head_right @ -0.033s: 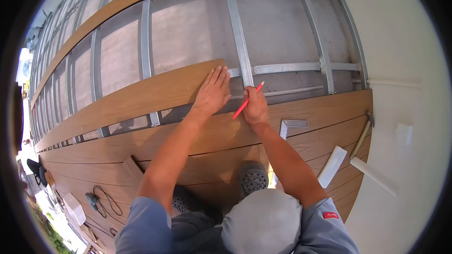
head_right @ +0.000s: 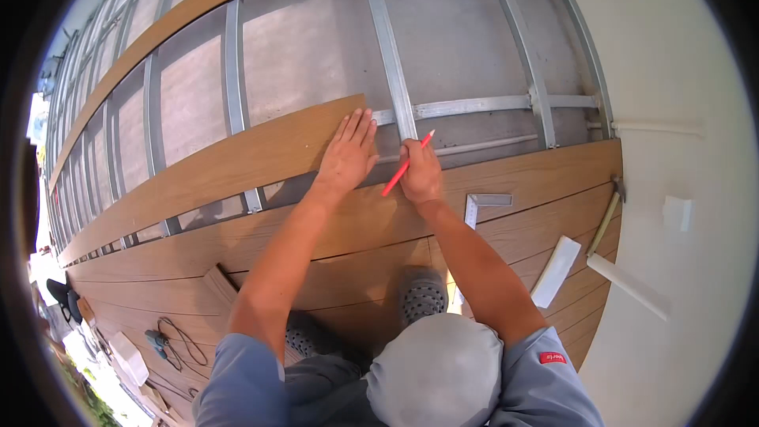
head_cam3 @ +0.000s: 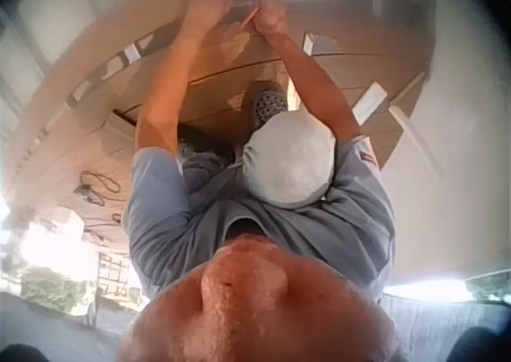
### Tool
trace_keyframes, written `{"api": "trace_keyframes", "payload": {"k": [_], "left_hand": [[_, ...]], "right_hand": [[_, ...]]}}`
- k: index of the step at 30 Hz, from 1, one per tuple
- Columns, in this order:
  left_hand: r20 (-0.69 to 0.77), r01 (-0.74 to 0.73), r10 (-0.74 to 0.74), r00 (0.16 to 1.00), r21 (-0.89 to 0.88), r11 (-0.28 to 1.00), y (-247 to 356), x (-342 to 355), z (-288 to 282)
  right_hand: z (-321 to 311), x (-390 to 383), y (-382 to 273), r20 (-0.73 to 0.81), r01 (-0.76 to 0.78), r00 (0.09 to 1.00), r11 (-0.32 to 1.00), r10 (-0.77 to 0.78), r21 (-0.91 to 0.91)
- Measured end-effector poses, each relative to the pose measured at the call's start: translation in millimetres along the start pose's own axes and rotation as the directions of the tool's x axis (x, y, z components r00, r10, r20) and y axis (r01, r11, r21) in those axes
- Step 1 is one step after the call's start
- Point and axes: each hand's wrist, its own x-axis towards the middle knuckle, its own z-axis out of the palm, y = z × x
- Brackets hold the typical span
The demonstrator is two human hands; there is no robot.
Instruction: The person cuts wooden planks using a power miter saw, fits and marks the planks on a deck frame with a pencil, hammers them into place, and fastens them to the frame using clips and a drill.
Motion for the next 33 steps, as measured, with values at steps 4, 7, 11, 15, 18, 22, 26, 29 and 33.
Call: {"api": "trace_keyframes", "payload": {"k": [4,7,11,15,18,22,26,29,33], "left_hand": [[0.002,-0.047,0.047,0.999,-0.026,0.999,27,-6,6],[0.019,-0.085,0.086,0.996,-0.031,0.996,34,-24,3],[0.069,-0.096,0.101,0.993,-0.065,0.993,39,-44,-7],[0.079,-0.115,0.120,0.990,-0.063,0.991,46,-68,-4],[0.030,-0.081,0.085,0.996,-0.111,0.991,50,-77,0],[-0.085,0.108,-0.116,0.990,-0.096,0.990,55,-59,-4],[-0.044,0.078,-0.078,0.996,-0.005,0.997,44,-47,-2],[-0.029,0.072,-0.073,0.997,-0.034,0.997,43,-43,3],[-0.089,0.089,-0.090,0.992,-0.014,0.996,41,-25,-2]], "right_hand": [[-17,-2,13,-0.048,0.011,0.999,1.000,-0.011,-0.014],[-19,-8,10,-0.038,0.009,0.999,1.000,-0.009,0.008],[-16,-7,4,-0.042,-0.014,0.999,1.000,0.014,0.006],[-16,-3,1,-0.039,0.020,0.999,1.000,-0.020,0.017],[-16,-1,0,-0.052,0.021,0.998,0.997,-0.017,0.073],[-17,-4,9,-0.049,0.022,0.999,0.999,-0.020,0.050],[-14,-5,9,-0.018,0.024,1.000,0.999,-0.024,0.034],[-16,-4,5,-0.019,0.019,1.000,0.999,-0.018,0.027],[-16,-2,4,-0.046,0.038,0.998,0.999,-0.037,0.021]]}}
